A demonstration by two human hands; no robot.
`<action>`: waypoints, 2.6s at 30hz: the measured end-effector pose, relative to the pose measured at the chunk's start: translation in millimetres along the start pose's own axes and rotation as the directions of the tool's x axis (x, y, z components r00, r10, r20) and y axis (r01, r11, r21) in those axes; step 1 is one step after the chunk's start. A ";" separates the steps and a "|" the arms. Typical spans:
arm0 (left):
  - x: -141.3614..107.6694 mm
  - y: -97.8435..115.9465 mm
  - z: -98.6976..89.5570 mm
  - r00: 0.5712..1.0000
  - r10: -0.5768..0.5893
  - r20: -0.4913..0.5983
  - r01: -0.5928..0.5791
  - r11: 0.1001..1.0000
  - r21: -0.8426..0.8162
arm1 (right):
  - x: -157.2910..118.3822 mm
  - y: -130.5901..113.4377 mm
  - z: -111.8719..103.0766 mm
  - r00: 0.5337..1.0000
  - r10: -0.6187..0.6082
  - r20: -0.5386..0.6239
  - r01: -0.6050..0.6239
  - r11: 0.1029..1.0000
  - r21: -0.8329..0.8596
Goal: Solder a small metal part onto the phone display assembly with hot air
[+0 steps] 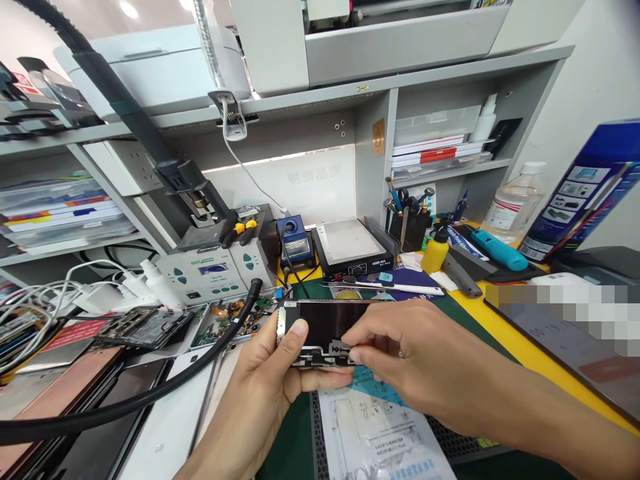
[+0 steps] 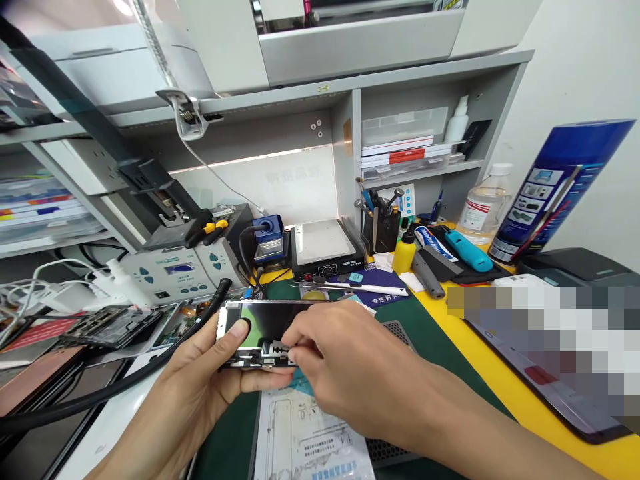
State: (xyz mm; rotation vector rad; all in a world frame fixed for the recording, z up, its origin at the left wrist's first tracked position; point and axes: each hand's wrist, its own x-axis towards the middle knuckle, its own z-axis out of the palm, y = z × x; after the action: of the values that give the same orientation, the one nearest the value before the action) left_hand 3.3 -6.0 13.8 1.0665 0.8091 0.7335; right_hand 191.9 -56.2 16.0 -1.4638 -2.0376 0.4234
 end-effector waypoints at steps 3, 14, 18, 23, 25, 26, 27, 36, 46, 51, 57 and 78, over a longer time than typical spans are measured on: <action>0.9 -0.7 -0.9 1.000 0.009 0.009 -0.009 1.000 0.001 | 0.7 0.2 0.9 1.000 -0.012 -0.012 0.012 1.000 -0.004; 4.8 -8.0 -6.0 0.998 0.046 0.038 -0.045 0.998 -0.040 | 1.4 -5.1 -0.7 0.999 0.048 0.006 -0.048 0.999 0.017; 5.6 -9.8 -7.7 0.994 0.086 0.067 -0.081 0.995 -0.066 | 4.0 -7.1 -2.9 0.995 0.096 0.041 -0.097 0.995 0.018; 7.4 -12.2 -10.5 0.992 0.096 0.087 -0.086 0.990 -0.113 | 7.9 -7.9 -2.6 0.996 0.074 0.043 -0.075 0.997 0.012; 7.7 -13.1 -10.2 0.993 0.093 0.074 -0.083 0.988 -0.127 | 8.8 -9.7 -3.0 0.993 0.094 0.065 -0.095 0.995 0.016; 7.7 -13.3 -9.7 0.994 0.091 0.064 -0.082 0.988 -0.128 | 9.1 -10.7 -3.4 0.992 0.099 0.073 -0.101 0.995 0.016; 7.5 -13.3 -9.0 0.994 0.092 0.056 -0.085 0.989 -0.125 | 9.3 -11.8 -3.8 0.992 0.101 0.075 -0.102 0.995 0.016; 6.5 -12.2 -8.6 0.994 0.095 0.051 -0.088 0.990 -0.114 | 11.0 -13.6 -1.4 0.992 0.101 0.070 -0.101 0.995 -0.009; 8.5 -12.6 -10.8 0.990 0.105 0.095 -0.096 0.990 -0.099 | 10.3 -5.7 3.3 1.000 0.023 0.017 -0.022 0.999 -0.031; 7.7 -14.1 -11.5 0.988 0.118 0.100 -0.109 0.989 -0.098 | 10.4 -6.0 3.9 1.000 0.025 0.018 -0.025 0.999 -0.026; 8.8 -14.4 -10.5 0.988 0.108 0.110 -0.098 0.991 -0.094 | 10.1 -9.8 2.6 0.999 0.033 0.041 -0.033 0.999 -0.007; 9.1 -16.9 -7.8 0.989 0.100 0.108 -0.089 0.991 -0.102 | 7.7 -4.9 -6.4 0.987 0.099 0.130 -0.099 0.995 -0.007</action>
State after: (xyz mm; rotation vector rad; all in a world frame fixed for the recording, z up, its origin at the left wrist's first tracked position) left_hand 3.4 -0.1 -6.1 1.0542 0.6232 0.7776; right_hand 190.5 -51.2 25.9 -1.5794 -2.0709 0.5731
